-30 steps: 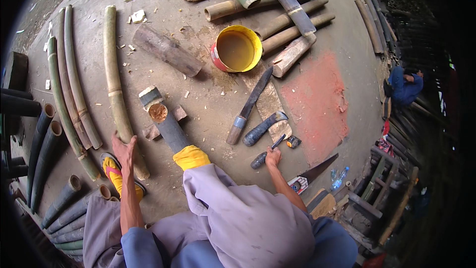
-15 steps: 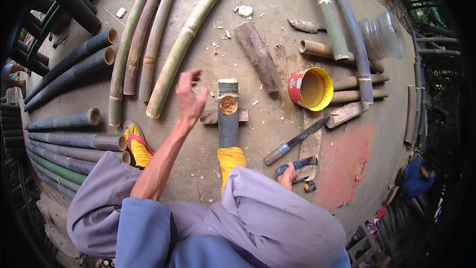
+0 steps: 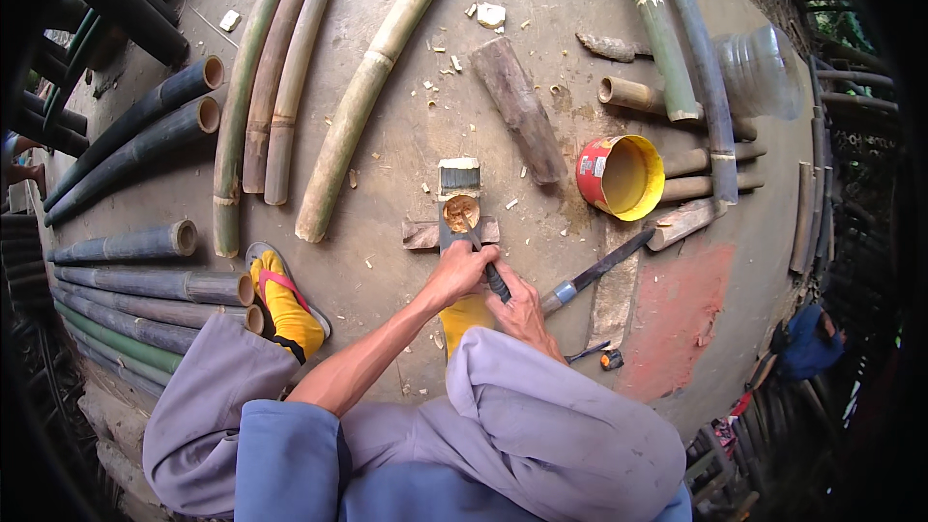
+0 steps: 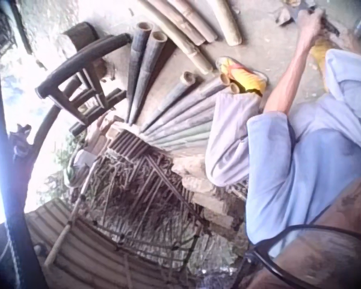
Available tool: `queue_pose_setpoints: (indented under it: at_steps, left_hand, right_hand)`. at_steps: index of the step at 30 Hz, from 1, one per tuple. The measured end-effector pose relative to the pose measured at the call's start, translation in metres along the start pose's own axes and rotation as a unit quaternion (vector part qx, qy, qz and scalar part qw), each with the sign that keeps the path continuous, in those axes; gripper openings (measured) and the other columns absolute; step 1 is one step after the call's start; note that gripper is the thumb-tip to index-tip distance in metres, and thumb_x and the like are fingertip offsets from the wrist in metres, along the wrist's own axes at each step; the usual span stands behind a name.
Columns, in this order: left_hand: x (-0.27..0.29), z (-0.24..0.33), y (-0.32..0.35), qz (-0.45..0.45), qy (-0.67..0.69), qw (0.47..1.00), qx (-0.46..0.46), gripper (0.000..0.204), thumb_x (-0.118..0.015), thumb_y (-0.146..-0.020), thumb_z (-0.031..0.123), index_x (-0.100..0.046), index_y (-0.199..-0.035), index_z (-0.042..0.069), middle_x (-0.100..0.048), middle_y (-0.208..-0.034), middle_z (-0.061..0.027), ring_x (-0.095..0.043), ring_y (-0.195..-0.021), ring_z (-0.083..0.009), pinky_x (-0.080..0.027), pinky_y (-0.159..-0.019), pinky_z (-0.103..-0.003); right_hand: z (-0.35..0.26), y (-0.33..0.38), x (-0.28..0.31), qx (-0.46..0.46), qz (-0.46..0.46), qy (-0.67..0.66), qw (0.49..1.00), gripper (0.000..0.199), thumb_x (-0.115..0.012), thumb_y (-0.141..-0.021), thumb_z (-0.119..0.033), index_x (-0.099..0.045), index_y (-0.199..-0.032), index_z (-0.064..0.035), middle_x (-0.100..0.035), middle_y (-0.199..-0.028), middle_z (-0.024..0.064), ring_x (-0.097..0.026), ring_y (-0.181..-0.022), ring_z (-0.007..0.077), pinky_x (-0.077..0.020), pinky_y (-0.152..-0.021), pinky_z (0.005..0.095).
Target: The person carves out joints in bamboo poles using a large blade and a mallet, then fits pieces together.
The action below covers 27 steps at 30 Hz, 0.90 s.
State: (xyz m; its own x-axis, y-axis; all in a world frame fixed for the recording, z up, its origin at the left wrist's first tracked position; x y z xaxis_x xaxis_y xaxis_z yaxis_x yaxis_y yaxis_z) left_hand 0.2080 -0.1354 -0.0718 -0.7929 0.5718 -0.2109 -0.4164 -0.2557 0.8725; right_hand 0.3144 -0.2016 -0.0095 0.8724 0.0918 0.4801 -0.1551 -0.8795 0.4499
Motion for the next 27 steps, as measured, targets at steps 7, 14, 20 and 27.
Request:
queue_pose_setpoints:
  at_steps: [7,14,20,27]
  left_hand:
    - [-0.001,0.014,-0.034,0.124,-0.033,0.983,-0.133,0.054,-0.048,-0.086,0.038,-0.059,-0.076,-0.014,-0.058,-0.064,-0.0269,-0.059,-0.055,-0.0329,-0.046,-0.060,-0.046]
    - [-0.028,0.025,-0.033,0.071,0.381,0.913,-0.126,0.037,-0.051,-0.096,0.027,-0.065,-0.095,-0.008,-0.067,-0.094,-0.0125,-0.066,-0.085,-0.0203,-0.058,-0.073,-0.038]
    - [-0.020,0.036,-0.024,-0.035,0.519,0.830,-0.201,0.034,-0.053,-0.096,0.021,-0.053,-0.121,-0.003,-0.061,-0.117,-0.0137,-0.062,-0.106,-0.0241,-0.053,-0.092,-0.040]
    - [-0.014,0.025,-0.025,0.019,0.229,0.972,-0.042,0.032,-0.055,-0.094,0.028,-0.066,-0.103,-0.001,-0.068,-0.094,-0.0097,-0.066,-0.088,-0.0179,-0.057,-0.073,-0.032]
  right_hand:
    - [-0.008,-0.053,0.029,0.033,0.002,0.201,0.979,0.057,-0.064,-0.074,-0.012,-0.055,-0.130,-0.0188,-0.064,-0.091,0.0155,-0.063,-0.083,0.0361,-0.0498,-0.073,0.0449]
    - [-0.024,-0.097,0.053,0.126,-0.150,0.354,0.915,0.058,-0.073,-0.072,-0.021,-0.055,-0.127,-0.0208,-0.065,-0.081,0.0122,-0.065,-0.076,0.0326,-0.0505,-0.064,0.0438]
    - [-0.065,-0.108,0.053,0.310,-0.107,0.444,0.834,0.046,-0.065,-0.078,-0.018,-0.056,-0.124,-0.0164,-0.066,-0.086,0.0113,-0.065,-0.079,0.0280,-0.0482,-0.070,0.0390]
    - [-0.021,-0.063,0.045,0.077,-0.054,0.308,0.947,0.061,-0.071,-0.073,-0.018,-0.053,-0.132,-0.0207,-0.065,-0.099,0.0172,-0.064,-0.092,0.0294,-0.0487,-0.079,0.0416]
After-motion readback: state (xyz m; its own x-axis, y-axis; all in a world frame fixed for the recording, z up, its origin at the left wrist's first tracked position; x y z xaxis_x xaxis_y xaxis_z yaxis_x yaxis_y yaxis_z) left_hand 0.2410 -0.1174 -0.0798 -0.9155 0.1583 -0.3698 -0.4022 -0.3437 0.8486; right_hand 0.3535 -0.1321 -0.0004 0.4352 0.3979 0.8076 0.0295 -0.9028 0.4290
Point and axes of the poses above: each hand's wrist, its own y-axis away from the middle knuckle, its own x-axis out of the back of the hand, z = x × y, the point moved 7 cm from there along -y, towards the middle knuckle
